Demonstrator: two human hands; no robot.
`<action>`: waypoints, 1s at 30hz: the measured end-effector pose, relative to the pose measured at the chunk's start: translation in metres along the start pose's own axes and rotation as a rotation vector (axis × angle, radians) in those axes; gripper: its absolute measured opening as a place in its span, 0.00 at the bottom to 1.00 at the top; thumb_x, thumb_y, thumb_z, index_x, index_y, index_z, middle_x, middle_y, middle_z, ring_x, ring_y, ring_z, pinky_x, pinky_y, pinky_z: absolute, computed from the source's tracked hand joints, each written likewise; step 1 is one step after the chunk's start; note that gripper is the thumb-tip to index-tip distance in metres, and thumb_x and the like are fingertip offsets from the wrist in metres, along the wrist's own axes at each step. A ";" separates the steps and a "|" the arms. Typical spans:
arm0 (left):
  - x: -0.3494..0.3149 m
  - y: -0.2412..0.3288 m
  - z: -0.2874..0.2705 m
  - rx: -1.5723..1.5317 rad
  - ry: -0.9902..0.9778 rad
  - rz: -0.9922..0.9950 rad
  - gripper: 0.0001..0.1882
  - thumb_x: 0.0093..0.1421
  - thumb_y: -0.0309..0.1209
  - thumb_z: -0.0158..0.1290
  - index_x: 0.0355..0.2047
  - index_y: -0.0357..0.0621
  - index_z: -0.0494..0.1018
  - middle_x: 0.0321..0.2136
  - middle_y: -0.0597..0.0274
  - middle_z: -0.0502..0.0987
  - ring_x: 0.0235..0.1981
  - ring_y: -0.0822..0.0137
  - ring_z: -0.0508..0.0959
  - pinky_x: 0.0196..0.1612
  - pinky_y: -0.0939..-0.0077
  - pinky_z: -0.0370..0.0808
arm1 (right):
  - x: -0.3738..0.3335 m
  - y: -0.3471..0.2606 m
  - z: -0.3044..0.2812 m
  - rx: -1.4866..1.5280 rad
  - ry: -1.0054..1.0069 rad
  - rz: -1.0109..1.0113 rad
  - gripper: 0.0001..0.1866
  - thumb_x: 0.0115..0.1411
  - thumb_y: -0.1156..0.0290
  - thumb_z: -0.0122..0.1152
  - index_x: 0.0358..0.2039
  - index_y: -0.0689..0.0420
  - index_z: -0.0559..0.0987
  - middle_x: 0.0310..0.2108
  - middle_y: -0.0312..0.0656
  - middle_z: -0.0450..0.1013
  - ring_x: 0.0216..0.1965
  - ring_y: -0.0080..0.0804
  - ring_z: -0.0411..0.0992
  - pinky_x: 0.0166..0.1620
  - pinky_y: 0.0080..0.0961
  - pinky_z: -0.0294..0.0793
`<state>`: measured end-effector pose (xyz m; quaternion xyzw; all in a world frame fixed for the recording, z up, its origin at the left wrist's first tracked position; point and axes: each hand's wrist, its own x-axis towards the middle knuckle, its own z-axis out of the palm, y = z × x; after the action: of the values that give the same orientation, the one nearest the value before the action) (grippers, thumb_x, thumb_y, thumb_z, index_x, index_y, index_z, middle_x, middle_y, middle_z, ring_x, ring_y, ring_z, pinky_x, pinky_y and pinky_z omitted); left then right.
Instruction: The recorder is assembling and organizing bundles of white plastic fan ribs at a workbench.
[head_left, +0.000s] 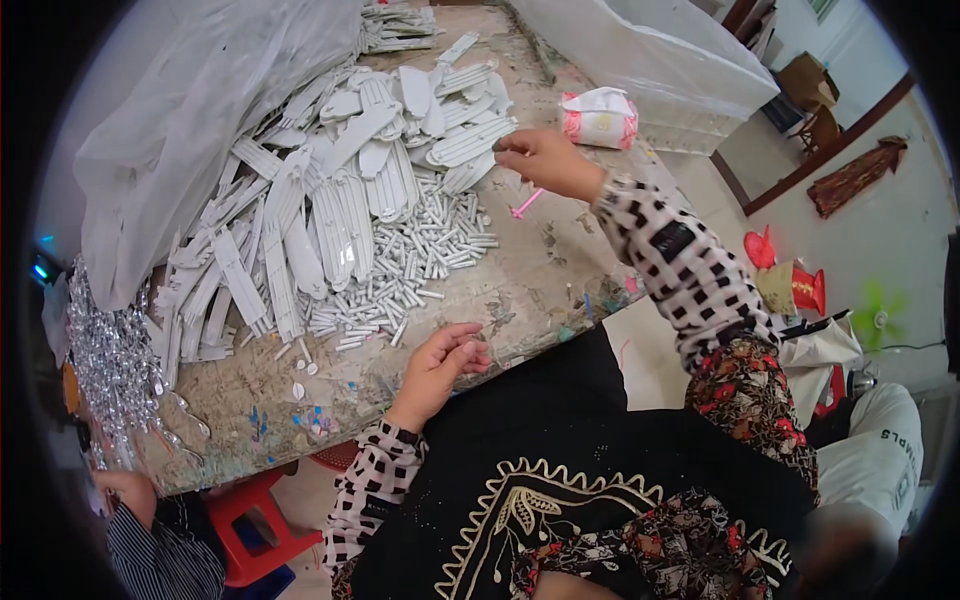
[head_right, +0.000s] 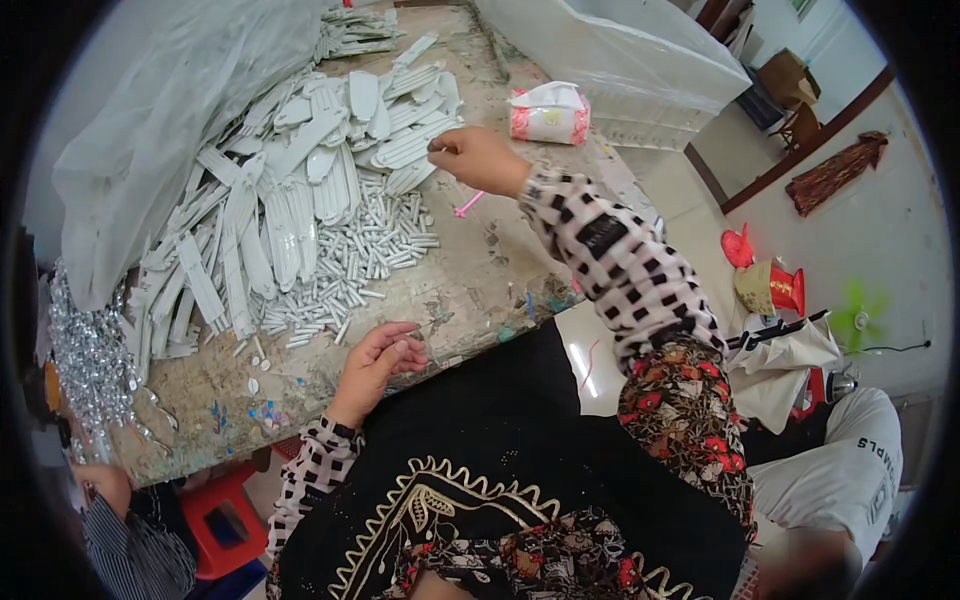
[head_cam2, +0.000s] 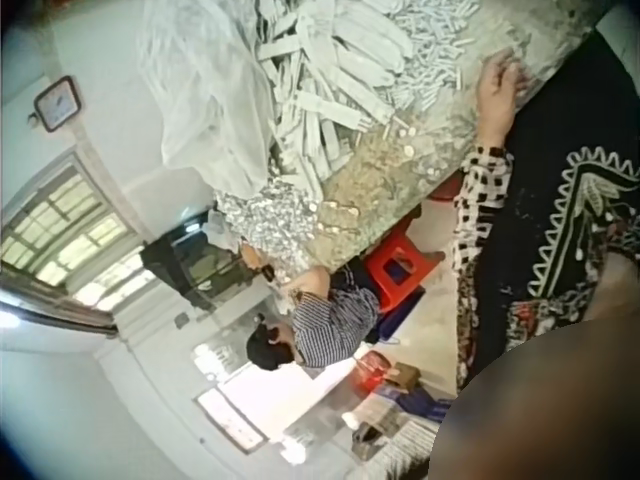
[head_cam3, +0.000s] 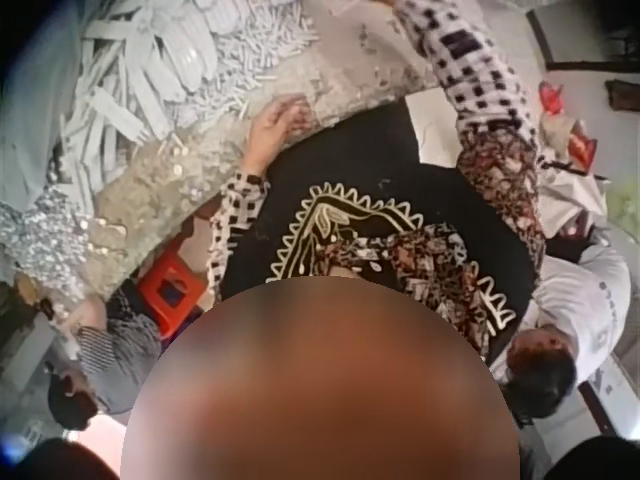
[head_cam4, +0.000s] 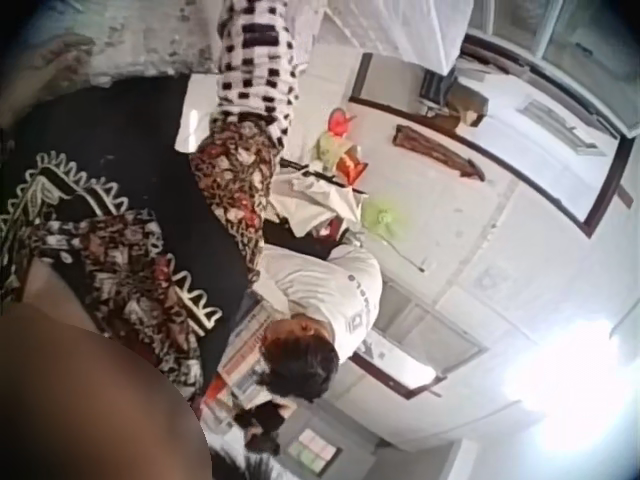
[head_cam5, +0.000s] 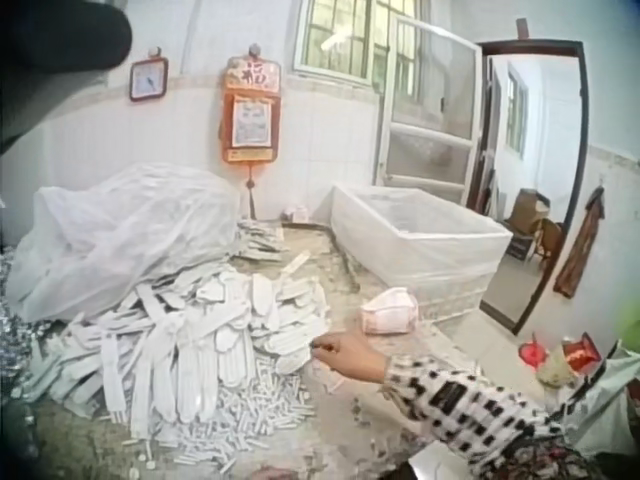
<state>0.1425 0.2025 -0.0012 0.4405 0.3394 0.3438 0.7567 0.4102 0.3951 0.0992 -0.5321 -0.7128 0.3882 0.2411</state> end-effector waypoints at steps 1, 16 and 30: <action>0.003 0.002 0.003 0.028 -0.027 0.006 0.17 0.67 0.28 0.44 0.55 0.35 0.64 0.41 0.54 0.75 0.41 0.64 0.78 0.46 0.71 0.77 | 0.021 0.026 -0.002 -0.333 0.163 -0.149 0.24 0.58 0.66 0.54 0.56 0.54 0.70 0.37 0.39 0.78 0.30 0.31 0.75 0.32 0.27 0.75; -0.031 -0.009 -0.044 -0.083 0.055 -0.017 0.17 0.68 0.28 0.43 0.55 0.36 0.64 0.42 0.53 0.75 0.41 0.64 0.78 0.46 0.70 0.76 | 0.042 0.012 0.065 -1.188 0.264 -0.465 0.15 0.54 0.74 0.50 0.43 0.52 0.74 0.42 0.43 0.74 0.44 0.40 0.72 0.50 0.42 0.66; -0.080 0.006 -0.089 -0.500 0.144 -0.088 0.16 0.64 0.35 0.51 0.49 0.42 0.67 0.28 0.55 0.77 0.19 0.68 0.77 0.20 0.78 0.75 | -0.096 -0.070 0.210 -0.156 0.249 -0.632 0.29 0.59 0.71 0.57 0.61 0.59 0.63 0.59 0.51 0.62 0.59 0.44 0.63 0.61 0.37 0.60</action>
<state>0.0255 0.1779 -0.0130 0.1990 0.3159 0.4143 0.8300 0.2414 0.2327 0.0401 -0.3453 -0.8350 0.1708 0.3929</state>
